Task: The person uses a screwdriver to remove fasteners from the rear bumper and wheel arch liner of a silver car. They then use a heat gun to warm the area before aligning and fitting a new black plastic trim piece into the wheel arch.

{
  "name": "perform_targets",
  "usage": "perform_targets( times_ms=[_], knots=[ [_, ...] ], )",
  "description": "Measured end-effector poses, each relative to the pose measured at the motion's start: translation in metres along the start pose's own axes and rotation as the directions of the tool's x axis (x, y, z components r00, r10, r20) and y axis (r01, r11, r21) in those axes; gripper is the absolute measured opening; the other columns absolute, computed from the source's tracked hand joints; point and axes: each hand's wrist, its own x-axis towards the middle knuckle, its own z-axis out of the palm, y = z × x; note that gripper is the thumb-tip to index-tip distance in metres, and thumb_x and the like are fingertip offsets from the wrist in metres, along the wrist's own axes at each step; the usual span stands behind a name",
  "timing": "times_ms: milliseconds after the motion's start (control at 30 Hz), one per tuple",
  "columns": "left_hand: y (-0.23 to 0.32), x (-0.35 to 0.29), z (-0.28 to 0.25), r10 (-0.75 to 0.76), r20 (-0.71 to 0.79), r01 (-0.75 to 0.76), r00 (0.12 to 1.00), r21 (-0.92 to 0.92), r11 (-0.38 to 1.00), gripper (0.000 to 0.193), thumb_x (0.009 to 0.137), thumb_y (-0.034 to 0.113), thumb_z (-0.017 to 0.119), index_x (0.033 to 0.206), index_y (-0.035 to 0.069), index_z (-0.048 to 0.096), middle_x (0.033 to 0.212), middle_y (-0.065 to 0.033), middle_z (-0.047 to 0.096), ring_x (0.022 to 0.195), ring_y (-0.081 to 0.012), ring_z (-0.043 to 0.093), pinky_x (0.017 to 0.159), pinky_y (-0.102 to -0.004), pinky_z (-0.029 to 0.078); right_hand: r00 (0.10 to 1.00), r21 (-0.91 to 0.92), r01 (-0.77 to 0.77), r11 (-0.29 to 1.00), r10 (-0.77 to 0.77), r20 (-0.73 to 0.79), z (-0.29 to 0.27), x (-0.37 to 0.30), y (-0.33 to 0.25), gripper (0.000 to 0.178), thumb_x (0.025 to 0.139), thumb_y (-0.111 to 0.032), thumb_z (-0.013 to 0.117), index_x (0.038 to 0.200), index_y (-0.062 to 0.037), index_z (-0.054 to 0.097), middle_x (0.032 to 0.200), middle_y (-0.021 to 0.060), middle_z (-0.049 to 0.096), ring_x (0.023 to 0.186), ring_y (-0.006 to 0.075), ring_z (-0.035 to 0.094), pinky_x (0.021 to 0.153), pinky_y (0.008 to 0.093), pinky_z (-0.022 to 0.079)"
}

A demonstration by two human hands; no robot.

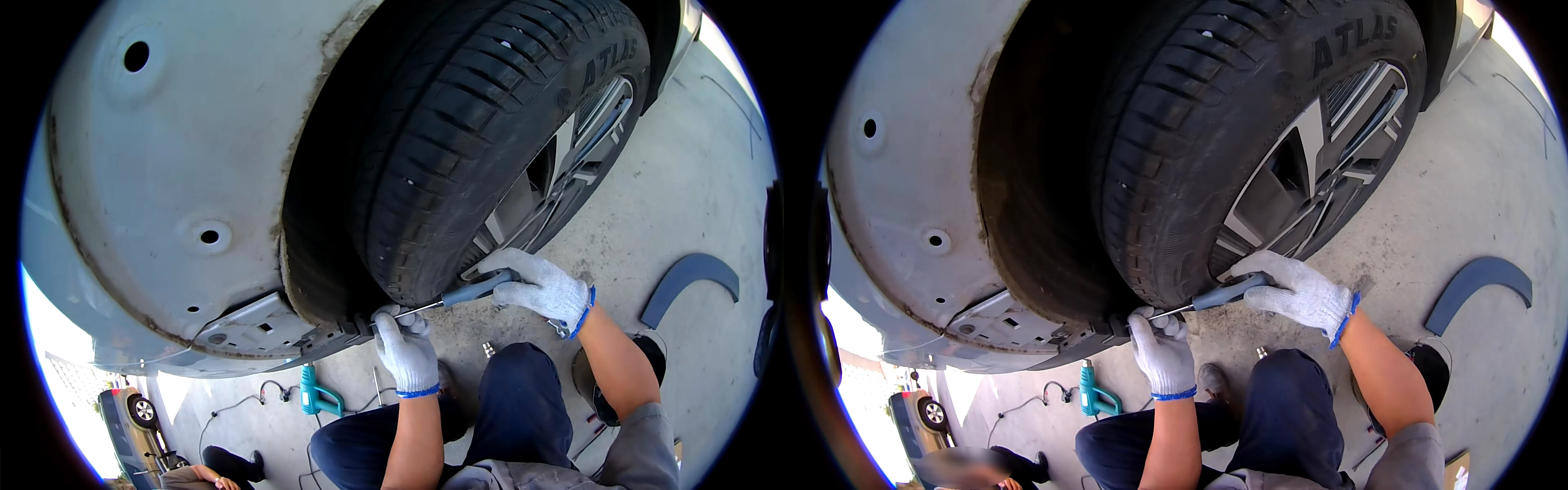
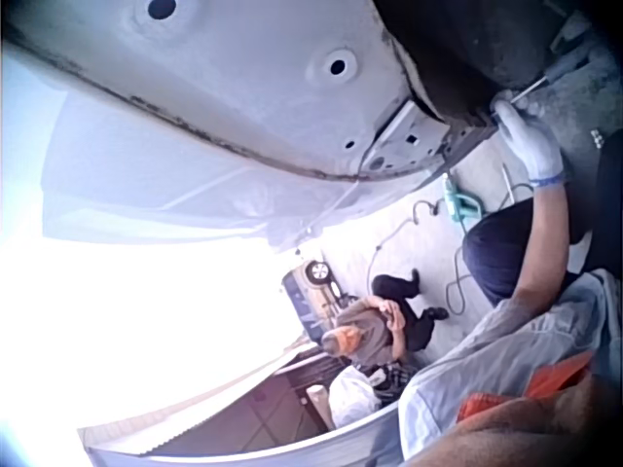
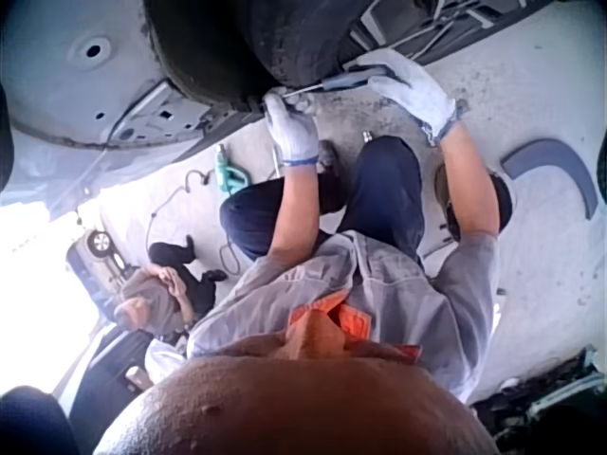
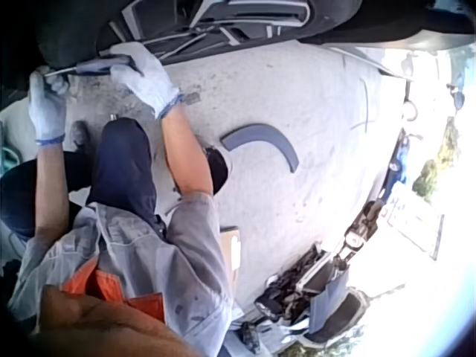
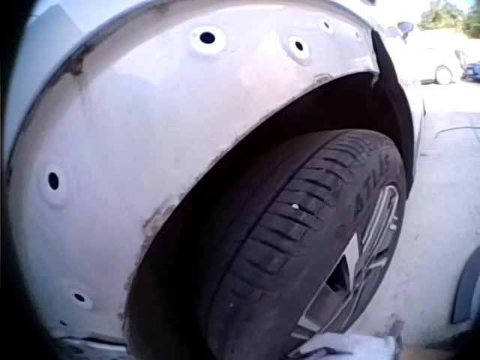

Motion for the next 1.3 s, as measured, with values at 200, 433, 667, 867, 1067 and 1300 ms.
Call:
perform_targets(
  times_ms=[200,433,667,867,1067,1300],
  knots=[
    [-0.001,0.000,-0.003,0.005,0.015,-0.005,1.000,-0.015,1.000,0.018,0.105,0.029,0.060,0.105,0.011,0.060,0.080,0.0024,0.055,0.071,-0.0118,0.049,0.065,-0.0296,0.038,0.884,0.052,-0.467,0.883,0.463,0.067,-0.002,-0.001,-0.016,0.044,0.105,-0.043,0.059,0.088,-0.0020,0.061,0.060,0.0057,0.055,0.056,0.0166,0.056,0.058,0.0340,0.048],
    [-0.004,-0.002,0.007,0.074,-0.065,-0.073,0.995,0.023,0.997,0.022,0.103,0.029,0.065,0.113,0.010,0.062,0.085,0.0032,0.057,0.073,-0.0111,0.051,0.066,-0.0292,0.041,0.958,0.132,-0.259,0.957,0.236,0.164,-0.009,0.001,-0.020,0.031,0.103,-0.029,0.066,0.115,-0.0008,0.068,0.074,0.0074,0.062,0.069,0.0144,0.063,0.064,0.0308,0.052],
    [-0.009,0.002,0.006,0.123,-0.036,-0.123,0.992,-0.020,0.992,0.027,0.102,0.026,0.065,0.123,0.009,0.062,0.094,0.0023,0.061,0.077,-0.0109,0.055,0.068,-0.0288,0.044,1.000,0.021,-0.018,1.000,0.018,0.015,0.002,0.000,-0.017,0.035,0.103,-0.033,0.066,0.114,0.0004,0.069,0.070,0.0070,0.061,0.065,0.0139,0.062,0.063,0.0316,0.052],
    [-0.010,0.003,0.006,0.128,-0.089,-0.129,0.988,-0.009,0.992,0.033,0.102,0.025,0.065,0.130,0.007,0.062,0.098,0.0002,0.062,0.080,-0.0117,0.058,0.070,-0.0288,0.046,0.796,0.014,-0.595,0.803,0.587,0.147,-0.003,0.004,-0.017,0.035,0.099,-0.024,0.070,0.124,0.0001,0.065,0.088,0.0098,0.065,0.077,0.0160,0.068,0.073,0.0348,0.057],
    [-0.011,0.005,-0.002,0.131,-0.037,-0.131,0.991,-0.013,0.991,0.039,0.103,0.025,0.064,0.137,0.007,0.059,0.101,-0.0011,0.063,0.085,-0.0121,0.059,0.073,-0.0293,0.047,0.956,0.123,-0.267,0.956,0.246,0.160,-0.006,-0.005,-0.017,0.033,0.102,-0.024,0.067,0.124,0.0002,0.065,0.088,0.0079,0.062,0.075,0.0164,0.066,0.071,0.0354,0.057],
    [-0.008,0.002,0.007,0.126,-0.069,-0.127,0.990,-0.014,0.992,0.049,0.102,0.026,0.065,0.147,0.008,0.055,0.107,-0.0017,0.062,0.092,-0.0120,0.059,0.079,-0.0327,0.049,0.977,0.090,-0.182,0.979,0.170,0.126,-0.001,-0.005,-0.020,0.033,0.100,-0.021,0.068,0.124,0.0023,0.065,0.082,0.0064,0.063,0.072,0.0152,0.065,0.067,0.0330,0.055]
  ],
)
